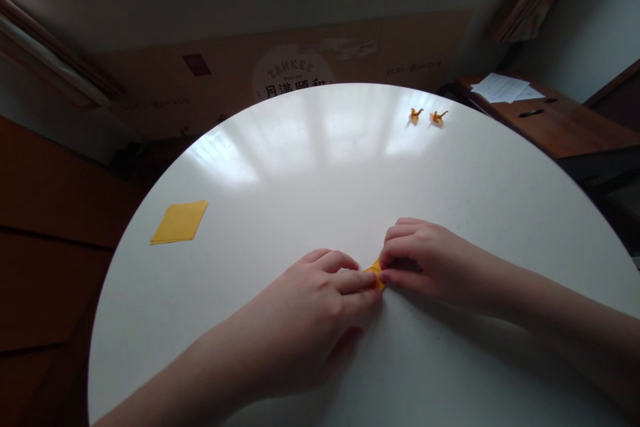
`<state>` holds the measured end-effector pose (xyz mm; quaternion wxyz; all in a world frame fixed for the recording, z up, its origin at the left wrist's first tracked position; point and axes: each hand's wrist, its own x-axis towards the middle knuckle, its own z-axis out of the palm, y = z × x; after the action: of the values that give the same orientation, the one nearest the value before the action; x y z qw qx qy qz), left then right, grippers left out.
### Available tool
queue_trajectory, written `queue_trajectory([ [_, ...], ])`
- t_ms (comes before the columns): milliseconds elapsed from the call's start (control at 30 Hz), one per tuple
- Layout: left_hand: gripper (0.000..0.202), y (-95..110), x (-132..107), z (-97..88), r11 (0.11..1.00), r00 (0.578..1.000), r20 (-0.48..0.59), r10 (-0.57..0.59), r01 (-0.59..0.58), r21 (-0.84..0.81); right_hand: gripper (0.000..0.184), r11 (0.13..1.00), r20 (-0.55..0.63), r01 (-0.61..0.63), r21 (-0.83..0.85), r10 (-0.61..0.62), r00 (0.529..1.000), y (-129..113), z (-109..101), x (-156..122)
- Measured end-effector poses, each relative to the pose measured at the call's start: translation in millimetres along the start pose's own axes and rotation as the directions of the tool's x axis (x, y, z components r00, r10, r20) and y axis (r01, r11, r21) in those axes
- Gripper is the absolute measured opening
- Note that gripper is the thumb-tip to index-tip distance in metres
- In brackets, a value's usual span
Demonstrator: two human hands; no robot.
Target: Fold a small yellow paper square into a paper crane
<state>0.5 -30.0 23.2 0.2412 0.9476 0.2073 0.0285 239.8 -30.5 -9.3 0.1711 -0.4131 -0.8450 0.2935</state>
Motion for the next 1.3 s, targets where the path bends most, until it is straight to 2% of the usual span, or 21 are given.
queue_trajectory([
  [267, 0.03, 2, 2, 1.4, 1.0, 1.0, 0.001, -0.005, 0.005, 0.031, 0.009, 1.0, -0.004, -0.008, -0.006, 0.008, 1.0, -1, 0, 1],
  [467, 0.036, 4, 0, 0.0, 0.999, 1.0, 0.014, -0.011, 0.01, 0.043, 0.009, 1.0, 0.014, -0.021, -0.003, 0.021, 1.0, -1, -1, 1],
  [733, 0.025, 2, 0, -2.4, 1.0, 1.0, 0.009, 0.016, -0.016, 0.015, 0.009, 1.0, 0.014, -0.025, -0.011, 0.026, 1.0, -1, -2, 0],
  [1067, 0.01, -2, 3, -14.0, 0.998, 0.997, 0.074, 0.025, -0.021, -0.052, 0.009, 1.0, 0.012, -0.019, -0.006, 0.019, 1.0, -3, -2, -1],
  [1133, 0.013, -5, 3, -14.9, 0.997, 0.996, 0.078, 0.037, -0.032, -0.067, 0.008, 1.0, 0.013, -0.018, -0.007, 0.018, 1.0, -2, -2, -1],
  [1300, 0.037, -5, 2, -9.0, 0.999, 0.998, 0.06, 0.021, -0.019, -0.035, 0.007, 1.0, 0.016, -0.016, -0.011, 0.016, 1.0, -1, -2, -1],
])
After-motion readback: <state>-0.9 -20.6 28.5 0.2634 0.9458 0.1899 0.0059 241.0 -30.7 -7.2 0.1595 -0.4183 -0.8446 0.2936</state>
